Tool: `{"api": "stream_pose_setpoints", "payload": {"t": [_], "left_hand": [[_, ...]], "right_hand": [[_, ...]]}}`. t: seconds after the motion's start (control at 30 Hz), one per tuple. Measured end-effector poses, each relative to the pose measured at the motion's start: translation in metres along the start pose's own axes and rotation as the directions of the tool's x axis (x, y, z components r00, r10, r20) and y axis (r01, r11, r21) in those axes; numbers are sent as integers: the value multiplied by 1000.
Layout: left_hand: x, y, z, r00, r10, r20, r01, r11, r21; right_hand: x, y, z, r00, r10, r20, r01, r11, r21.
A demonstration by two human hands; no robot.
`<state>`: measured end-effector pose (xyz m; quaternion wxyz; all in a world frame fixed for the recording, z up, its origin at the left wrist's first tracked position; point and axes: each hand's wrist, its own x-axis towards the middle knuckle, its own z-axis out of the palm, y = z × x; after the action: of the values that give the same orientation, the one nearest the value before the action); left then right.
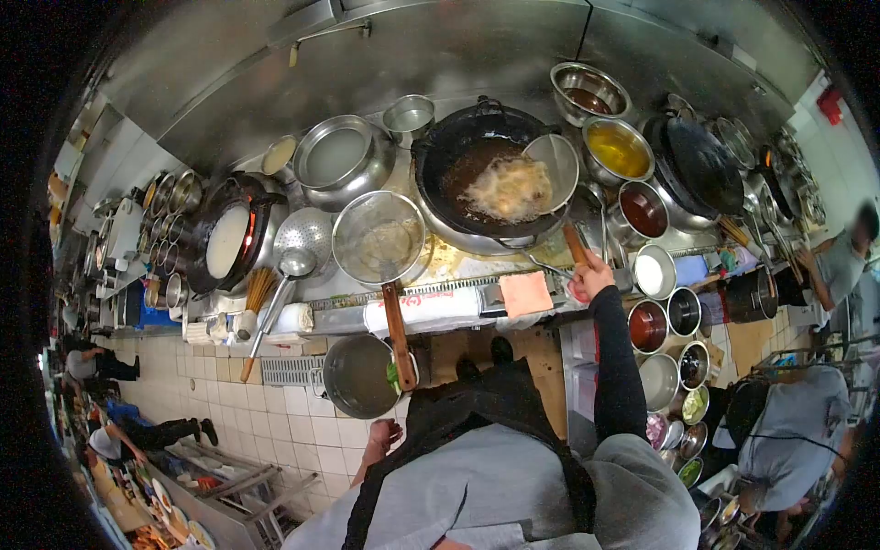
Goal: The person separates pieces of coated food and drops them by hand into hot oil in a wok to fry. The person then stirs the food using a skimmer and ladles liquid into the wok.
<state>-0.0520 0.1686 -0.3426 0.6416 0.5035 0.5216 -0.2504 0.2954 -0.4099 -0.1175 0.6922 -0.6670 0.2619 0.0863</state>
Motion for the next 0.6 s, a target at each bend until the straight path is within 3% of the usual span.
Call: {"api": "stream_pose_setpoints", "payload": {"t": [0.1, 0.23, 0.47, 0.5, 0.53, 0.6], "left_hand": [[2, -2, -1, 1000, -12, 9, 12, 1000, 1], [6, -8, -3, 999, -34, 12, 34, 999, -12], [-2, -36, -17, 1000, -25, 13, 25, 998, -65], [0, -48, -26, 983, 166, 83, -178, 968, 174], [-2, -56, -33, 925, 327, 195, -378, 843, 383], [-3, -65, -30, 920, 340, 193, -391, 779, 491]], "right_hand": [[3, -12, -5, 938, 237, 253, -278, 950, 143], [5, -27, -1, 863, 289, 414, -406, 884, 230], [-5, -20, 8, 828, 187, 528, -331, 924, 191], [-15, -20, 9, 848, 183, 498, -309, 933, 183], [-28, -23, 12, 867, 177, 466, -286, 942, 174], [-47, -14, 15, 896, 117, 429, -222, 953, 204]]}}
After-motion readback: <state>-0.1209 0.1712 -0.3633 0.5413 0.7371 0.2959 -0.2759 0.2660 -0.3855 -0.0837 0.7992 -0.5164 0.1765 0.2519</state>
